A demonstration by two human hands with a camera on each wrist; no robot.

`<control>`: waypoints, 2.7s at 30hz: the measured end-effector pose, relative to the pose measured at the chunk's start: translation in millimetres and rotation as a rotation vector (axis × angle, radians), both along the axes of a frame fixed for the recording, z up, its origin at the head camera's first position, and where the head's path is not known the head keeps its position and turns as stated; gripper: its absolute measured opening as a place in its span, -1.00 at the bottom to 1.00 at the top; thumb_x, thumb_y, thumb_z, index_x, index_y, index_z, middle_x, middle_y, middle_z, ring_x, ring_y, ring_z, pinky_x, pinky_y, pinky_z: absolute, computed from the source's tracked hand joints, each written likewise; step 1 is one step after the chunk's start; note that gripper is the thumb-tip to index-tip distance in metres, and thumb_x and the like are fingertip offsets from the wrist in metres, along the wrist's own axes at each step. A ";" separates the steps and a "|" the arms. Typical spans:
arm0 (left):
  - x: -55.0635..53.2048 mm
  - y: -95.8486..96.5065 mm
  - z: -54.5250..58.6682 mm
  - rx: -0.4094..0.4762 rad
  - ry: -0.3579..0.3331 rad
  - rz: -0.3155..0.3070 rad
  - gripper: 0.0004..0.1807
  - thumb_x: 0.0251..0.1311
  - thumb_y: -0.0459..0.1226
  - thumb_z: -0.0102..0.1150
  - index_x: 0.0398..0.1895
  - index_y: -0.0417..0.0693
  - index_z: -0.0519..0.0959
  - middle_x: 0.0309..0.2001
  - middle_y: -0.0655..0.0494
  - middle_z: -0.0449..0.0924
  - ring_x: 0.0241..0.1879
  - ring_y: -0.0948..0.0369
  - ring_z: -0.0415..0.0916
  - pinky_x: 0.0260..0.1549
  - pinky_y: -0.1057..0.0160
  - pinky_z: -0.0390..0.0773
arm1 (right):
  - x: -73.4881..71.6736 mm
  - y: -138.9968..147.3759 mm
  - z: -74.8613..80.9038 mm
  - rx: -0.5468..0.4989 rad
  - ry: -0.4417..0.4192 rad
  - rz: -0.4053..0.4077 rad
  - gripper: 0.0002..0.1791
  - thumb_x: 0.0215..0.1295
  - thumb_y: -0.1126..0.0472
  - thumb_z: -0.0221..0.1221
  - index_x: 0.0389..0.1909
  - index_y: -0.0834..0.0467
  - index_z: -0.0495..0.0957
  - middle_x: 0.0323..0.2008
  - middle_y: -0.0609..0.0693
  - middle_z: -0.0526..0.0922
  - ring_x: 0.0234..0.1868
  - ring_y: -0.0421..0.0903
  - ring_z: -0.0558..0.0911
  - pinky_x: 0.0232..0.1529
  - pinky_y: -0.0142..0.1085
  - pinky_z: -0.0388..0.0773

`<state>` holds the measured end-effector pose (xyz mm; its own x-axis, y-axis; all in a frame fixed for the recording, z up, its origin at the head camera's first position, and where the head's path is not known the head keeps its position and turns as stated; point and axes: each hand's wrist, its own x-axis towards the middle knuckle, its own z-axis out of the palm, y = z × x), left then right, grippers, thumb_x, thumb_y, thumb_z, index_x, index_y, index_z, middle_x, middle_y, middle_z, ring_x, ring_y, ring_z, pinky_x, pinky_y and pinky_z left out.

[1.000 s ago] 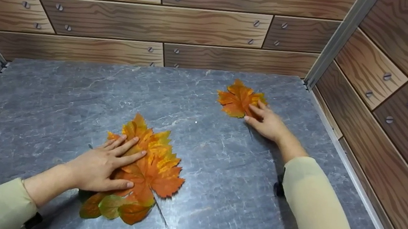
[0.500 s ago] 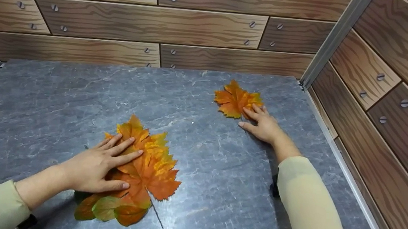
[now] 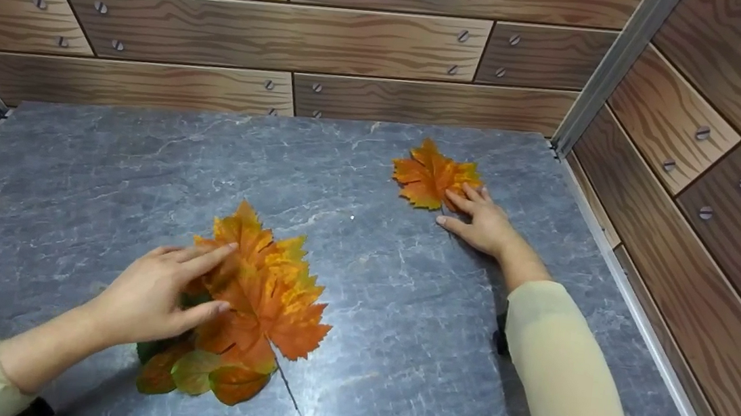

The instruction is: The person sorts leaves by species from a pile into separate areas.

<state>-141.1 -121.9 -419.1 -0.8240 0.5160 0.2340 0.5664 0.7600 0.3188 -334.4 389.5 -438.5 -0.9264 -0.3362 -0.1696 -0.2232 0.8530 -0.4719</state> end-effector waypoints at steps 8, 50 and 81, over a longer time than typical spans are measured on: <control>11.9 7.9 1.6 0.131 -0.145 0.145 -0.24 0.30 0.09 0.44 0.49 -0.04 0.53 -0.67 0.32 0.32 -0.70 0.36 0.08 -0.61 0.24 0.22 | -0.3 -0.1 1.7 0.005 0.003 0.001 -0.12 0.58 -0.29 0.11 0.70 0.06 0.12 0.71 0.24 -0.18 0.66 0.36 -0.36 0.49 0.47 -0.28; -45.6 78.8 41.1 0.741 -0.387 0.122 -0.74 0.25 -0.46 0.46 -0.03 -0.08 0.73 -0.02 0.10 0.58 -0.12 0.12 0.54 -0.10 0.15 0.62 | 1.1 3.2 -2.1 0.006 0.010 -0.005 -0.13 0.59 -0.28 0.10 0.71 0.05 0.12 0.71 0.24 -0.18 0.66 0.37 -0.35 0.48 0.47 -0.30; -203.1 118.7 31.6 0.889 -0.596 0.179 -0.60 0.41 -0.50 0.29 0.27 -0.12 0.65 0.10 -0.09 0.62 -0.02 0.07 0.65 -0.11 0.18 0.69 | 3.3 -1.3 -4.5 -0.013 0.021 -0.021 -0.15 0.58 -0.26 0.13 0.69 0.06 0.16 0.70 0.25 -0.13 0.66 0.37 -0.32 0.50 0.44 -0.28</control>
<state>-344.2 -3.1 -387.5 -0.9754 0.2203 0.0018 0.0419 0.1776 0.9832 -331.1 388.3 -443.1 -0.9365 -0.3189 -0.1459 -0.2154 0.8514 -0.4782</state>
